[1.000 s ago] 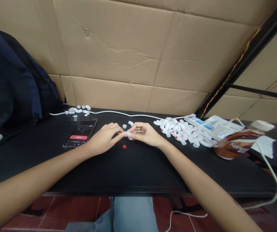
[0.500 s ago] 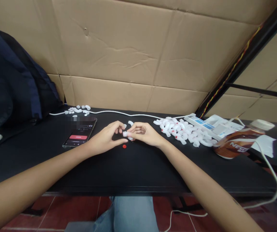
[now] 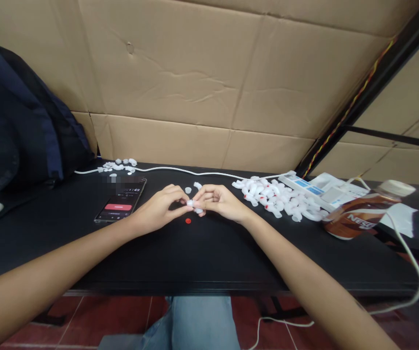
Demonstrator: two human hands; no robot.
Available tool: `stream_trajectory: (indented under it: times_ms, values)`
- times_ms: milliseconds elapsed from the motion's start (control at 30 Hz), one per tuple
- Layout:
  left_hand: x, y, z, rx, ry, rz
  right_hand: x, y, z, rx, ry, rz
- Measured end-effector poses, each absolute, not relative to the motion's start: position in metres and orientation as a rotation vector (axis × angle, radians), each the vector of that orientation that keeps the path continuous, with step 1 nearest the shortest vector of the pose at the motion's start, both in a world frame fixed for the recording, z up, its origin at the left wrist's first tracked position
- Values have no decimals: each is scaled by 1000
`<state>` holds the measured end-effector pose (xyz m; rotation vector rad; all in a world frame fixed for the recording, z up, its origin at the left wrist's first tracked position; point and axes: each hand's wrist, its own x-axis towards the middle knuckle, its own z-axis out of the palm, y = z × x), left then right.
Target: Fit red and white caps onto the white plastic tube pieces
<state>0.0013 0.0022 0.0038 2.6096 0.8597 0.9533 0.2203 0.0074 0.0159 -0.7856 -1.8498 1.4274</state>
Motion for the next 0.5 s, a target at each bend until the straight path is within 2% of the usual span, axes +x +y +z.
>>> stream_trajectory:
  times_ms: [200, 500]
  values:
    - [3, 1, 4, 2655, 846, 852, 222, 9, 14, -810, -1903, 1466]
    - [-3, 8, -6, 2791, 1104, 651, 244, 29, 2, -1037, -2087, 904]
